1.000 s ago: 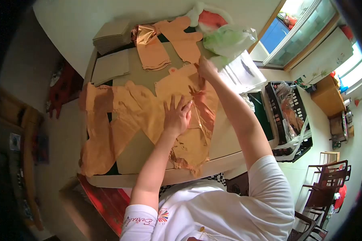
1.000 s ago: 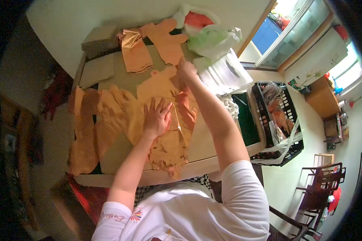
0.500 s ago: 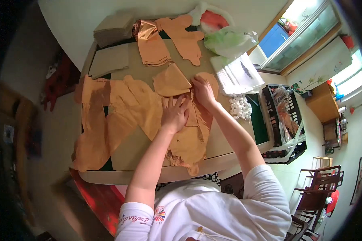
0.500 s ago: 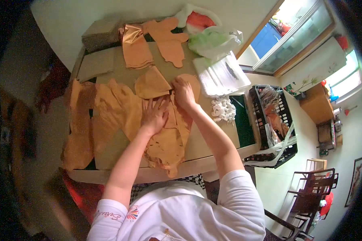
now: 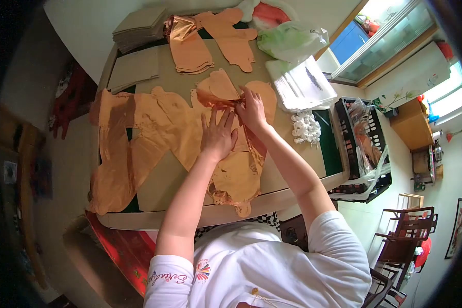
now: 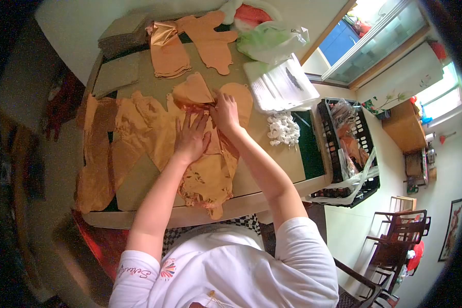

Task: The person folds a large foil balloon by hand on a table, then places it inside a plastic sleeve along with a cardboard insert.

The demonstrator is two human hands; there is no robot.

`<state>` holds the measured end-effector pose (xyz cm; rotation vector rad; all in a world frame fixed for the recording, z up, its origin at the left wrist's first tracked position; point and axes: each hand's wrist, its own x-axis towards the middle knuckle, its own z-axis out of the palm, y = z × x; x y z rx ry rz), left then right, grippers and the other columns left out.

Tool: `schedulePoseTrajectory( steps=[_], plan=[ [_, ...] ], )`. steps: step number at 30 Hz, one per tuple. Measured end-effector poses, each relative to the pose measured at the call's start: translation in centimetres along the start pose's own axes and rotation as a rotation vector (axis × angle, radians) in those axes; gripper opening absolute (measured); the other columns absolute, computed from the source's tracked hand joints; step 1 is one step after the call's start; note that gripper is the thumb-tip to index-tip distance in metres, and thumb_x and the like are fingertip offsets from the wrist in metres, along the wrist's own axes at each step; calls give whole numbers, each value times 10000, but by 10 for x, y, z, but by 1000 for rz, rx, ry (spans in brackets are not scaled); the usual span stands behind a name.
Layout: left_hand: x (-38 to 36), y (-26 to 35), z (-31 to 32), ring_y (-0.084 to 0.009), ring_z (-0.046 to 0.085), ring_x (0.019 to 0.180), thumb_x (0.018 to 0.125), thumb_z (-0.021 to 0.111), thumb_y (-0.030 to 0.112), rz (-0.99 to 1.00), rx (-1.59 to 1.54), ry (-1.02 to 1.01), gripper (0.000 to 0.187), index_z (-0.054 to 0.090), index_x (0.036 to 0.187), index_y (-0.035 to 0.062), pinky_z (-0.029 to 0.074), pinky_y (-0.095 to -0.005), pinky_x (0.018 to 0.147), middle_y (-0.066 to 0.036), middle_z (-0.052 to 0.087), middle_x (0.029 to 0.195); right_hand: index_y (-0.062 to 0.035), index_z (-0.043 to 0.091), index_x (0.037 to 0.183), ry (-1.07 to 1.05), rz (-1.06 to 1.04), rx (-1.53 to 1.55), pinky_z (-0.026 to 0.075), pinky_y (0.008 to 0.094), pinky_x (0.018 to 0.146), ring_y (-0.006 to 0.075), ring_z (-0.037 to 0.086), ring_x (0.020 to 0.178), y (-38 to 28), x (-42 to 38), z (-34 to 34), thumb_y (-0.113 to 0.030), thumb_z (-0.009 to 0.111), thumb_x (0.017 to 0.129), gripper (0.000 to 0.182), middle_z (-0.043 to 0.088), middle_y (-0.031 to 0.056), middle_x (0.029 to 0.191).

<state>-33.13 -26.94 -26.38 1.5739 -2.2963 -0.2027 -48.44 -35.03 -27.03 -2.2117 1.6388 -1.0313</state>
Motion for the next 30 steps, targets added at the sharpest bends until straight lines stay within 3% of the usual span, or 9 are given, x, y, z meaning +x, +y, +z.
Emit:
schedulePoseTrajectory(
  steps=[2, 5, 8, 11, 12, 15, 16, 25, 30],
  plan=[
    [0, 0, 0, -373, 185, 1428, 944, 474, 320, -4, 3, -16, 538, 405, 1409, 59, 165, -631, 1111, -102, 344, 1505, -61, 522, 1243, -35, 121, 91, 488, 432, 796, 364, 599, 924, 2, 7, 11, -90, 629, 825, 432, 613, 194, 1039],
    [0, -1, 2, -369, 171, 1435, 949, 458, 329, 6, 28, -8, 549, 388, 1424, 63, 161, -628, 1114, -97, 337, 1510, -53, 557, 1192, -66, 81, 61, 500, 426, 756, 366, 609, 855, -5, 14, 13, -72, 626, 828, 371, 605, 212, 1026],
    [-1, 0, 0, -368, 166, 1437, 950, 451, 345, 9, 78, -11, 559, 382, 1430, 66, 161, -621, 1118, -91, 334, 1513, -44, 597, 1162, -285, 384, 464, 447, 467, 893, 394, 552, 1005, -47, 14, -26, -66, 604, 820, 344, 603, 200, 1105],
    [-1, -2, 4, -370, 166, 1437, 949, 454, 358, 5, 65, 15, 569, 381, 1432, 67, 162, -614, 1122, -87, 334, 1514, -54, 595, 1190, 109, -30, -32, 425, 457, 948, 367, 533, 1091, 7, -3, -13, -68, 555, 848, 344, 580, 186, 1208],
    [-1, -2, 4, -370, 168, 1436, 949, 454, 361, 0, 51, 8, 569, 383, 1430, 66, 160, -612, 1123, -87, 335, 1514, -58, 577, 1243, -5, -9, -77, 370, 466, 1038, 347, 479, 1217, 11, -9, -16, -65, 527, 855, 392, 546, 171, 1286],
    [1, -1, 3, -371, 174, 1434, 950, 454, 367, -4, 24, 1, 569, 390, 1426, 62, 147, -608, 1128, -86, 337, 1512, -62, 542, 1304, -89, -178, -160, 306, 484, 1102, 343, 426, 1294, 10, -27, -16, -47, 514, 849, 456, 511, 159, 1351],
    [0, -1, 3, -371, 177, 1434, 950, 454, 369, -6, 19, 0, 569, 392, 1425, 61, 142, -607, 1129, -86, 339, 1511, -53, 504, 1344, -150, -138, -109, 242, 494, 1142, 326, 386, 1337, 4, -30, -18, -37, 500, 854, 490, 483, 149, 1389],
    [0, 0, 5, -347, 182, 1435, 942, 467, 373, -16, 39, 37, 559, 418, 1418, 85, 127, -607, 1137, -43, 343, 1514, -29, 479, 1359, -234, -213, -191, 229, 484, 1149, 281, 369, 1356, -13, -41, -22, -69, 495, 854, 508, 464, 137, 1412],
    [0, -1, 3, -333, 232, 1420, 921, 519, 304, -15, -17, 34, 534, 435, 1395, 71, 142, -591, 1131, -87, 371, 1492, -31, 482, 1355, -231, -217, -198, 243, 489, 1138, 284, 390, 1339, -13, -43, -20, -93, 510, 853, 507, 475, 149, 1394]
  ],
)
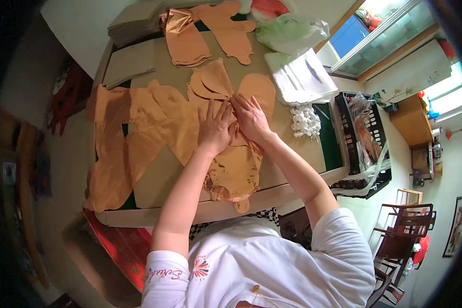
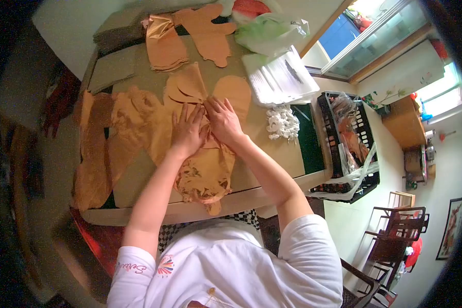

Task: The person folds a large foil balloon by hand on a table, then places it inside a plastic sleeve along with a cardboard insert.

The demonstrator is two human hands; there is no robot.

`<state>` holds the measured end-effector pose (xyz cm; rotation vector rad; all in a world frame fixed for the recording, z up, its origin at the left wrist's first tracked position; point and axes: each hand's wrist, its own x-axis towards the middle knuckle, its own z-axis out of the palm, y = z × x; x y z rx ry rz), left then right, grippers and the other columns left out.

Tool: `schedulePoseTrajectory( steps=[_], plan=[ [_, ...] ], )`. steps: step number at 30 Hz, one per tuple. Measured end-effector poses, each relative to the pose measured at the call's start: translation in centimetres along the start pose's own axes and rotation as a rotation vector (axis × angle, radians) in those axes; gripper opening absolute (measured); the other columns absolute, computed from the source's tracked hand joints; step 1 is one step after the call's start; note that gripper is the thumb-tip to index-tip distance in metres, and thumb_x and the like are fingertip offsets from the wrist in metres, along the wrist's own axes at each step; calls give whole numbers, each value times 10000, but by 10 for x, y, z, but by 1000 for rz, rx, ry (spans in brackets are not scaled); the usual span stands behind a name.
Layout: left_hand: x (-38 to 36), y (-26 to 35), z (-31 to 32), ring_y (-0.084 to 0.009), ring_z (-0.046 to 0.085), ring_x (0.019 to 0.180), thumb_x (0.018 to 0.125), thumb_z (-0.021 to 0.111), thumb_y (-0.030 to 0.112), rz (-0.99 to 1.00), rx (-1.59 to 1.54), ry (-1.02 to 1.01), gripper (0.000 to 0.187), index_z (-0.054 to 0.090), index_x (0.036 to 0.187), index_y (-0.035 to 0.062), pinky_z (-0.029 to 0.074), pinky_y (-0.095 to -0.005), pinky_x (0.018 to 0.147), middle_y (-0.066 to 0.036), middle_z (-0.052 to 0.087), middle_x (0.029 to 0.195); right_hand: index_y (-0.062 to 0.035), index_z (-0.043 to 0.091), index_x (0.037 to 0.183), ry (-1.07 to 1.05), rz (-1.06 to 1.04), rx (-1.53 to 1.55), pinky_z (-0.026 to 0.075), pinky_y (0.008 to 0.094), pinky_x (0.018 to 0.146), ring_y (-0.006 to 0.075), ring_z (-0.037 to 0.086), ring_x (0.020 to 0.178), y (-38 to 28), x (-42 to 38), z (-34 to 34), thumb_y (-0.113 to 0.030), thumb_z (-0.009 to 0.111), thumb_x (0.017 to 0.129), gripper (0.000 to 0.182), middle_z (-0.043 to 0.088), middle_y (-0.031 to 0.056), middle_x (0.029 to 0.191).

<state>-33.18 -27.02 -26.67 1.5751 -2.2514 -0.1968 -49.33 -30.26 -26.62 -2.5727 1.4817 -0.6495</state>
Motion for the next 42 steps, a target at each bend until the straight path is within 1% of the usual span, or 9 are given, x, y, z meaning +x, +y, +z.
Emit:
schedulePoseTrajectory(
  steps=[4, 7, 10, 19, 25, 31, 34, 37, 42],
  plan=[
    [21, -9, -19, -285, 336, 1369, 882, 576, 186, -62, -264, -61, 476, 491, 1333, 57, 211, -555, 1121, -91, 424, 1451, -21, 497, 1332, 38, -6, 32, 248, 491, 1132, 287, 395, 1331, 0, 1, 3, -99, 509, 842, 496, 478, 155, 1385],
    [48, -8, -22, -248, 418, 1305, 831, 584, 126, 185, -41, 170, 410, 556, 1234, 61, 301, -518, 1068, -67, 506, 1368, -22, 504, 1318, 21, -40, 15, 249, 487, 1132, 289, 385, 1337, -2, 2, -4, -120, 505, 855, 473, 466, 157, 1395],
    [68, -17, -10, -235, 419, 1306, 843, 572, 125, 264, 119, 100, 409, 551, 1249, 75, 290, -518, 1077, -73, 497, 1377, -21, 483, 1331, -9, -14, -32, 258, 475, 1134, 290, 390, 1339, 1, 1, 1, -125, 519, 871, 473, 456, 161, 1408],
    [73, -30, -15, -227, 386, 1350, 841, 620, 165, 132, 77, -154, 520, 497, 1338, 78, 224, -492, 1131, -87, 464, 1425, -20, 494, 1321, -19, -16, 25, 240, 471, 1134, 282, 362, 1347, 0, 0, 0, -141, 494, 885, 453, 427, 138, 1428],
    [82, -39, 10, -198, 432, 1303, 832, 626, 190, 259, 147, -2, 475, 531, 1286, 91, 278, -516, 1100, -56, 509, 1371, -20, 510, 1300, 18, -34, 27, 256, 470, 1130, 282, 375, 1338, 1, 1, 4, -148, 504, 893, 427, 450, 136, 1405],
    [123, -54, 0, -244, 441, 1304, 894, 513, 149, 125, 55, -162, 486, 439, 1369, 78, 240, -519, 1107, -101, 495, 1384, -2, 509, 1296, 11, -27, 20, 263, 470, 1130, 277, 370, 1346, -1, 0, 3, -146, 502, 898, 424, 467, 135, 1384],
    [134, -58, -3, -274, 446, 1295, 907, 462, 140, 92, 2, -70, 471, 433, 1373, 86, 246, -524, 1102, -104, 486, 1390, 2, 509, 1296, 25, -28, 25, 260, 469, 1133, 277, 370, 1346, -1, 1, 3, -145, 502, 898, 425, 469, 133, 1381],
    [147, -65, 7, -222, 363, 1365, 895, 502, 161, 28, 195, -45, 499, 415, 1378, 74, 226, -550, 1125, -73, 420, 1451, 2, 505, 1300, 14, -28, 28, 256, 469, 1137, 277, 370, 1345, -2, 2, 1, -138, 503, 893, 430, 468, 133, 1381],
    [96, -20, -4, -267, 317, 1392, 922, 468, 200, -27, 52, -61, 519, 378, 1399, 15, 188, -525, 1145, -137, 381, 1467, -4, 493, 1317, -12, -22, 24, 246, 466, 1145, 276, 367, 1348, 1, 0, 5, -140, 544, 849, 490, 467, 133, 1386]
  ],
)
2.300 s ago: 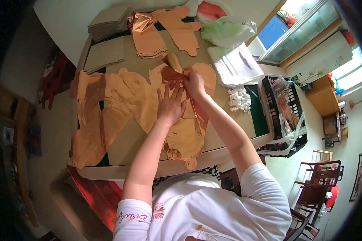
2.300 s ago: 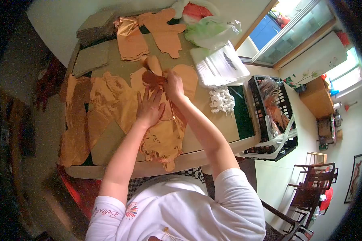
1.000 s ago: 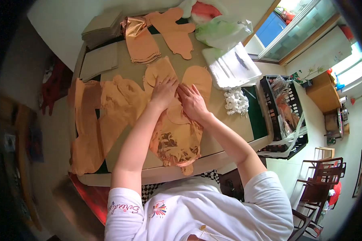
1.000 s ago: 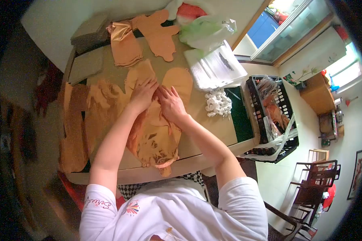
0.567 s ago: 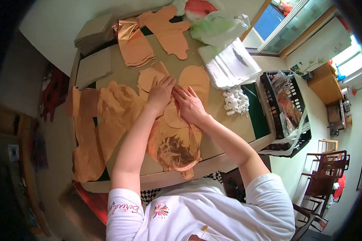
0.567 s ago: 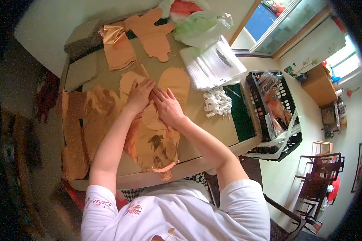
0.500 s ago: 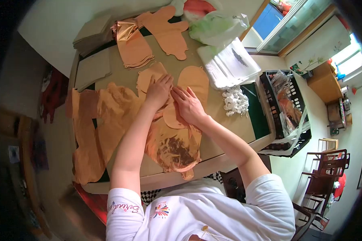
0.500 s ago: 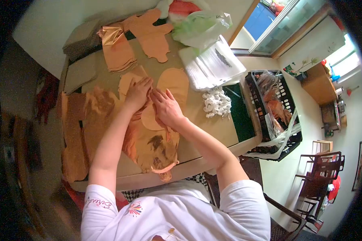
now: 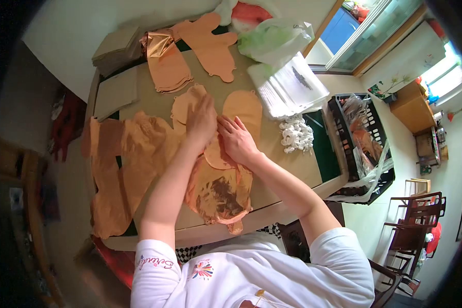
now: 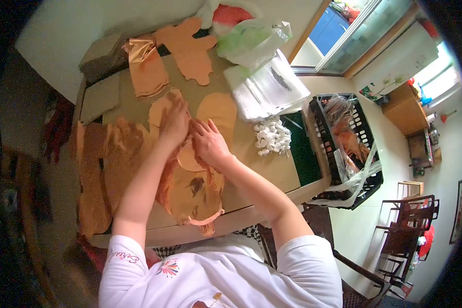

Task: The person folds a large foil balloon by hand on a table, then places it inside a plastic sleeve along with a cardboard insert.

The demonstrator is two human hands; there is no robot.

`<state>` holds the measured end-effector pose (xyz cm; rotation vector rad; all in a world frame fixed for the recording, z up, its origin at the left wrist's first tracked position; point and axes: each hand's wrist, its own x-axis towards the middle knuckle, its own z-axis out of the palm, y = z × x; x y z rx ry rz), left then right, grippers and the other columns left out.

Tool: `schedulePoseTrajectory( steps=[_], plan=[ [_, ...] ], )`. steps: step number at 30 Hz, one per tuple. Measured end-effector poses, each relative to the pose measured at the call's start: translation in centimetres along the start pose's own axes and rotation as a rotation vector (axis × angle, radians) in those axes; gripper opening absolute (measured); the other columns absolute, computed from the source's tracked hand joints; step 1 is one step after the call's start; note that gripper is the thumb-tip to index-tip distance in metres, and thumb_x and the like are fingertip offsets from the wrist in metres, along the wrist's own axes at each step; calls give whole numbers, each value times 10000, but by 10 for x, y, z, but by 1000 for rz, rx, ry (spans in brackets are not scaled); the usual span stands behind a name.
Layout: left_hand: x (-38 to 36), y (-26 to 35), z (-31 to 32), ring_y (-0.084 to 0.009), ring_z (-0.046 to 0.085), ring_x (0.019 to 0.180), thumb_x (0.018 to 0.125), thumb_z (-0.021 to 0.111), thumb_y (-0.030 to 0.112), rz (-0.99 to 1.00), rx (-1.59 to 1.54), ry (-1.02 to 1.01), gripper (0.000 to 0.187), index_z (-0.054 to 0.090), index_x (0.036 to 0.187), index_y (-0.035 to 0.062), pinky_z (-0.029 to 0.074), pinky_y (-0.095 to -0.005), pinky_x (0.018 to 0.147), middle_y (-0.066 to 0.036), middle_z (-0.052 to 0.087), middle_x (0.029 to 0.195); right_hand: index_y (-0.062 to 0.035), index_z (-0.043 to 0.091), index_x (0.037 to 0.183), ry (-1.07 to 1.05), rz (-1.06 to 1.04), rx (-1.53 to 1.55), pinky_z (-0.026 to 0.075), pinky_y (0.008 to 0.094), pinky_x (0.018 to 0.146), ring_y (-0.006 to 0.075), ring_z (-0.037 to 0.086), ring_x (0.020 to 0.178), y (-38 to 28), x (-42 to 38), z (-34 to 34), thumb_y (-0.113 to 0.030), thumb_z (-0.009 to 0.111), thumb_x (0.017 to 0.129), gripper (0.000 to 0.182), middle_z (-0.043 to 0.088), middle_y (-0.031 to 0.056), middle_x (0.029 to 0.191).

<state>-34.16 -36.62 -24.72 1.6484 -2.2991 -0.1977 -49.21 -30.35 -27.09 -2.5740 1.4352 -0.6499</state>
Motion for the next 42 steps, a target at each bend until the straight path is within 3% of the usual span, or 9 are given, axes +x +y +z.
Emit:
schedulePoseTrajectory(
  steps=[9, 10, 15, 22, 28, 31, 35, 40, 42],
  plan=[
    [-78, 16, 18, -270, 260, 1422, 940, 430, 247, -8, -12, 63, 544, 366, 1427, 14, 162, -510, 1157, -136, 328, 1512, -25, 512, 1311, -17, 3, 68, 237, 447, 1153, 281, 371, 1346, 11, 3, 1, -101, 571, 800, 520, 453, 147, 1406],
    [-78, 16, 16, -269, 257, 1423, 940, 430, 244, -4, -20, 70, 539, 373, 1423, 13, 160, -512, 1157, -134, 329, 1512, -27, 540, 1273, 20, -2, 164, 306, 465, 1108, 304, 406, 1308, 23, 12, 0, -97, 544, 828, 450, 466, 165, 1384],
    [-79, 15, 16, -272, 251, 1426, 944, 427, 231, 4, -1, 52, 541, 342, 1438, 29, 178, -516, 1150, -123, 305, 1527, -74, 428, 1351, 84, 372, -47, 400, 450, 1010, 401, 447, 1212, 70, 45, -23, -226, 566, 851, 541, 502, 222, 1285],
    [-78, 17, 14, -252, 221, 1441, 946, 425, 220, -27, 9, -2, 558, 296, 1460, 43, 178, -507, 1157, -104, 270, 1546, -124, 497, 1267, -25, 521, 10, 411, 465, 979, 375, 455, 1191, 80, 64, -19, -191, 598, 838, 446, 514, 221, 1245],
    [-78, 18, 11, -230, 185, 1453, 965, 372, 272, -37, -13, -25, 562, 292, 1469, 37, 113, -503, 1173, -84, 232, 1566, -38, 594, 1138, 218, 346, -300, 475, 424, 880, 347, 577, 1059, 102, 77, -7, -211, 709, 746, 443, 620, 196, 1081],
    [-78, 18, 14, -227, 184, 1453, 965, 370, 274, -39, 37, -26, 559, 295, 1469, 44, 118, -500, 1172, -80, 226, 1568, -24, 641, 1059, -116, 603, 114, 532, 420, 742, 348, 645, 886, 121, 98, -12, -285, 741, 747, 419, 662, 190, 964],
    [-76, 17, 15, -243, 178, 1454, 973, 363, 278, -35, 68, -41, 558, 281, 1471, 40, 146, -515, 1163, -90, 227, 1566, -37, 666, 1048, -371, 317, 9, 535, 393, 633, 273, 659, 768, 102, 109, -38, -354, 707, 805, 402, 687, 158, 970],
    [-78, 16, 21, -261, 281, 1407, 971, 376, 297, -15, 67, 63, 487, 427, 1386, 48, 156, -515, 1160, -104, 369, 1484, -70, 523, 1243, -292, 235, 609, 437, 421, 867, 287, 531, 1056, 61, 91, -94, -282, 617, 859, 448, 576, 156, 1188],
    [-79, 18, 15, -276, 311, 1390, 969, 382, 297, 3, 97, 39, 465, 465, 1355, 50, 161, -528, 1153, -114, 413, 1450, -84, 466, 1321, -78, 146, 219, 397, 432, 961, 293, 479, 1171, 82, 64, -53, -253, 580, 880, 485, 532, 155, 1276]
  ],
)
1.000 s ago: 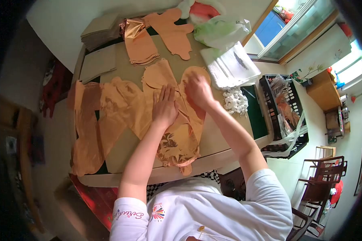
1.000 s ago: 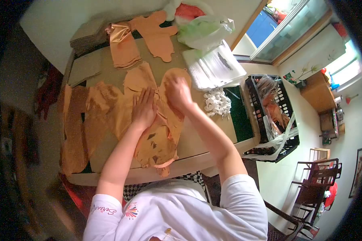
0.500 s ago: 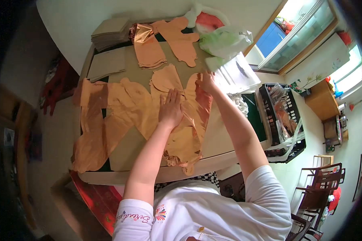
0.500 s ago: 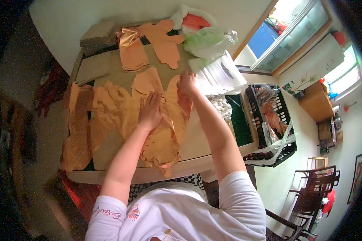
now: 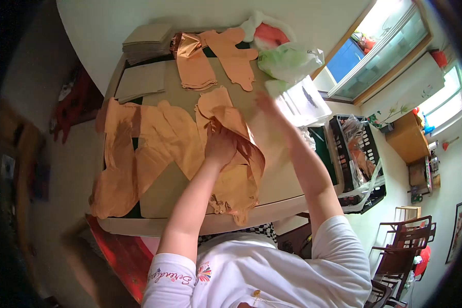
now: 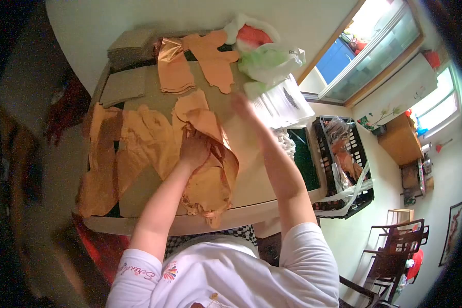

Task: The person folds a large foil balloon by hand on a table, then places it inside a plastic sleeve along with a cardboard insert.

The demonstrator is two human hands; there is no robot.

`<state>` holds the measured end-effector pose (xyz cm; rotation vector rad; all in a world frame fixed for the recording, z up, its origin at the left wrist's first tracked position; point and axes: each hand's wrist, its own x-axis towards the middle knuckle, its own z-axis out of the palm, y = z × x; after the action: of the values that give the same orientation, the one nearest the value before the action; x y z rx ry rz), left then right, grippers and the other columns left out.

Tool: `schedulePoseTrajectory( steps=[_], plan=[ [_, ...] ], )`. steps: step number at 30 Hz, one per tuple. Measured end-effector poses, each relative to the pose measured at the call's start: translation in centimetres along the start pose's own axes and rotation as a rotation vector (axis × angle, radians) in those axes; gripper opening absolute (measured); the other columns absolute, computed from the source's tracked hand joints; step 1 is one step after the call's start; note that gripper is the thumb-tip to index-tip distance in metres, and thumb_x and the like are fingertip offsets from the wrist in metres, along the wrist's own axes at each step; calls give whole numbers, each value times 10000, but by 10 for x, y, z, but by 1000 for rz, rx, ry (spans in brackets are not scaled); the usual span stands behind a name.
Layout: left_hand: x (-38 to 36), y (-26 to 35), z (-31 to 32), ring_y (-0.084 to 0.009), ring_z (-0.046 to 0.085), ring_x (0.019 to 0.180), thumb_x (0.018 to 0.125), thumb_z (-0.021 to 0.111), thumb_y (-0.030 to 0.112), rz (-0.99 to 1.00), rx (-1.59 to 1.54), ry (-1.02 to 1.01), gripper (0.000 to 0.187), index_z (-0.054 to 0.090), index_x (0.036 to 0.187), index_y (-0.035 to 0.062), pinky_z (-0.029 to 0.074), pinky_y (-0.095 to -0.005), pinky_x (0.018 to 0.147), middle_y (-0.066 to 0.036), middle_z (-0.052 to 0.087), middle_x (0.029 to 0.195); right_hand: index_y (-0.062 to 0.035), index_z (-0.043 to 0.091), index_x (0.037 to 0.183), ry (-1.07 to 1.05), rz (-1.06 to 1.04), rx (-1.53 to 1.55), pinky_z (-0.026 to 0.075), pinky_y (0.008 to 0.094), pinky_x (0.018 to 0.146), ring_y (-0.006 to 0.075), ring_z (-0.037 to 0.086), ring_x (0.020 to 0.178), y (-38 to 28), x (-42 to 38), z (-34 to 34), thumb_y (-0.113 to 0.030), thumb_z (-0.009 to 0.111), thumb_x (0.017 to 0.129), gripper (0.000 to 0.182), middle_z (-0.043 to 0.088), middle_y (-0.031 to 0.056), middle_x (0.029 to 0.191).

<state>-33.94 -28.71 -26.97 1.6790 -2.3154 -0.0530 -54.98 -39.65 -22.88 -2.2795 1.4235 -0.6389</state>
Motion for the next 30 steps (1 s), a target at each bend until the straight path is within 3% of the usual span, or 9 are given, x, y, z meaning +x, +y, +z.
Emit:
schedulePoseTrajectory(
  steps=[2, 5, 6, 11, 12, 18, 21, 24, 30],
  plan=[
    [3, -2, 0, -288, 333, 1377, 969, 379, 297, 1, -16, 9, 454, 485, 1340, 57, 165, -544, 1145, -121, 441, 1427, -98, 409, 1399, 126, -62, -470, 358, 444, 1055, 299, 428, 1286, 38, -33, 51, -224, 544, 902, 530, 488, 155, 1363],
    [1, -2, 14, -296, 345, 1369, 968, 366, 294, -22, -59, 8, 455, 480, 1348, 73, 166, -566, 1135, -128, 449, 1419, -85, 362, 1447, 29, -107, -306, 205, 433, 1167, 260, 260, 1427, -14, -77, 45, -178, 486, 931, 538, 306, 134, 1523],
    [0, -2, 11, -295, 343, 1371, 967, 363, 292, -11, -25, -27, 457, 473, 1354, 75, 166, -570, 1133, -131, 444, 1422, -76, 363, 1445, 26, -133, -295, 187, 433, 1171, 257, 284, 1416, -4, -81, 57, -211, 472, 951, 524, 336, 125, 1512],
    [7, -7, 25, -314, 373, 1338, 942, 383, 299, -52, -217, -51, 500, 421, 1383, 66, 211, -447, 1148, -155, 461, 1399, -76, 383, 1440, 24, -135, -221, 223, 454, 1151, 292, 312, 1399, -61, -95, 54, -241, 439, 986, 487, 390, 129, 1479],
    [3, -1, -2, -338, 447, 1260, 919, 445, 293, -56, -274, 54, 469, 474, 1322, 53, 314, -408, 1090, -181, 517, 1321, -84, 387, 1439, 8, -155, -209, 226, 458, 1151, 290, 314, 1397, -63, -95, 52, -234, 445, 983, 483, 396, 122, 1475],
    [5, 1, -22, -355, 539, 1129, 890, 524, 241, -139, -383, -90, 393, 517, 1209, 12, 436, -415, 947, -215, 545, 1231, -95, 433, 1406, -84, -238, -250, 228, 477, 1153, 270, 329, 1389, -63, -94, 50, -230, 473, 968, 460, 426, 77, 1459],
    [7, -3, -8, -387, 544, 1100, 873, 522, 256, -116, -372, -77, 401, 523, 1204, 29, 452, -464, 909, -219, 557, 1211, -88, 445, 1395, -100, -233, -194, 242, 480, 1146, 273, 338, 1383, -67, -95, 45, -211, 474, 966, 446, 434, 82, 1450],
    [4, -1, 1, -382, 536, 1115, 902, 491, 234, -86, -414, 208, 348, 543, 1189, 44, 452, -461, 913, -201, 555, 1225, -76, 445, 1391, 20, -182, -41, 255, 480, 1139, 275, 340, 1380, -59, -89, 50, -199, 471, 965, 445, 439, 94, 1443],
    [3, 2, -12, -375, 488, 1203, 935, 427, 235, -92, -341, 172, 373, 536, 1226, 31, 406, -438, 1004, -208, 535, 1285, -55, 438, 1396, -29, -230, -177, 254, 467, 1139, 265, 331, 1385, -55, -78, 50, -219, 475, 966, 461, 416, 99, 1461]
  ],
)
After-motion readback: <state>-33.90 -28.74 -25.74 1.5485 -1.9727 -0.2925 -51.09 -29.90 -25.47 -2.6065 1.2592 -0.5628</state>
